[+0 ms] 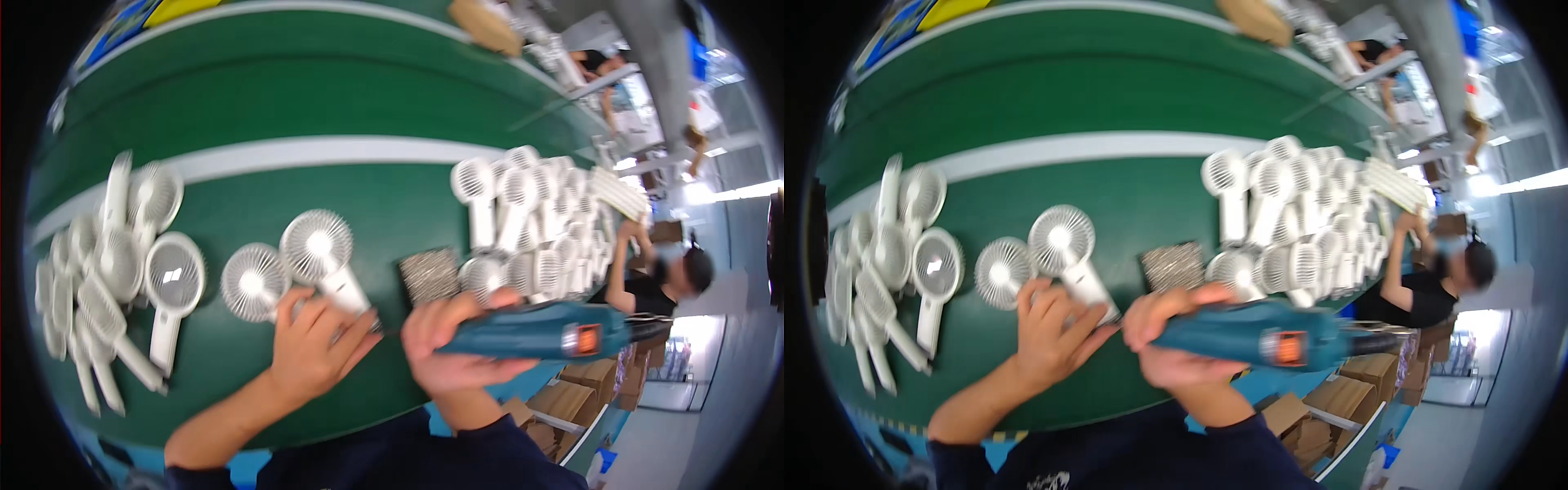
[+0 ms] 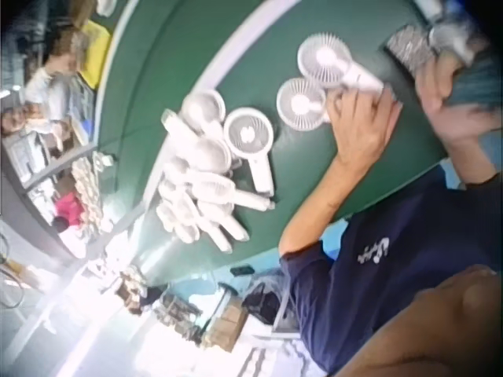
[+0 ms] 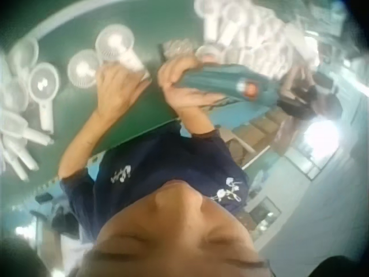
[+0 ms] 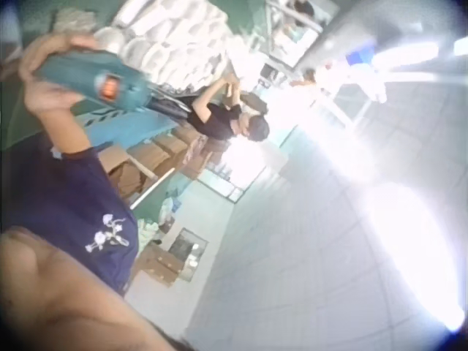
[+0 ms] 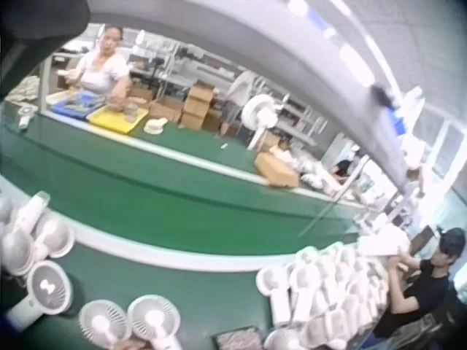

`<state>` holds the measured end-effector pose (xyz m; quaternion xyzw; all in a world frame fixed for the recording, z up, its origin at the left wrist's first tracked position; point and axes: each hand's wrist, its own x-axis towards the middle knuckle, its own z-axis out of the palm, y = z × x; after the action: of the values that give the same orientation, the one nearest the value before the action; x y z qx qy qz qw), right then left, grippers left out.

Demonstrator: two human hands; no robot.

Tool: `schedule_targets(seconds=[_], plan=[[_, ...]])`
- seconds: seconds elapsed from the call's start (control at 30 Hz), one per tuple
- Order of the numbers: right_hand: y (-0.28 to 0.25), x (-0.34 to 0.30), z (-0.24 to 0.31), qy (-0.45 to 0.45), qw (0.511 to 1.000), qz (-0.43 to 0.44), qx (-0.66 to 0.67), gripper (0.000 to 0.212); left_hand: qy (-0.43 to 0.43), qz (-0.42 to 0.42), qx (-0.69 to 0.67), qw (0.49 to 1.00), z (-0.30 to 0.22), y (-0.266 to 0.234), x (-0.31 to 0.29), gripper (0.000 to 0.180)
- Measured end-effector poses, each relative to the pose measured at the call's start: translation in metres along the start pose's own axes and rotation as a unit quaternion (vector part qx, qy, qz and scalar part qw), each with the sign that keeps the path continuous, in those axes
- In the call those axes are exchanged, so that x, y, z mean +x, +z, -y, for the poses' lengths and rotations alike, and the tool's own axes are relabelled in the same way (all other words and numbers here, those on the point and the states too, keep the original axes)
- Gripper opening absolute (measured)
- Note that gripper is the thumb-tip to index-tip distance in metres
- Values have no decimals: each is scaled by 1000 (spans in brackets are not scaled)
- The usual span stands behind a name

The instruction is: Assembling portable hand fans using an electric screwdriver on a production line.

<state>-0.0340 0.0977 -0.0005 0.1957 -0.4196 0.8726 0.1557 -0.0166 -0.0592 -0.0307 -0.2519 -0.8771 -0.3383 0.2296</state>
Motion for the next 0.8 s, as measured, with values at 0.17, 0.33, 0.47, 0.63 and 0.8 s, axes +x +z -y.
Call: schedule_targets(seconds=[0.17,0.33,0.47,0.63,0.8], plan=[[3,-13,-9,26,999,29,35,76,34,-15,-32,999,4,1,-10,24],[4,-5,2,21,996,2,88,74,48,-18,-97,994,5,0,-2,24],[6,0,6,50,990,-56,122,73,21,-44,-141,989,3,5,-6,27],[5,3,11,34,988,-99,117,74,30,-63,-151,986,4,3,-4,23],[5,1,6,47,986,-124,101,73,22,-41,-160,986,6,3,-6,23]])
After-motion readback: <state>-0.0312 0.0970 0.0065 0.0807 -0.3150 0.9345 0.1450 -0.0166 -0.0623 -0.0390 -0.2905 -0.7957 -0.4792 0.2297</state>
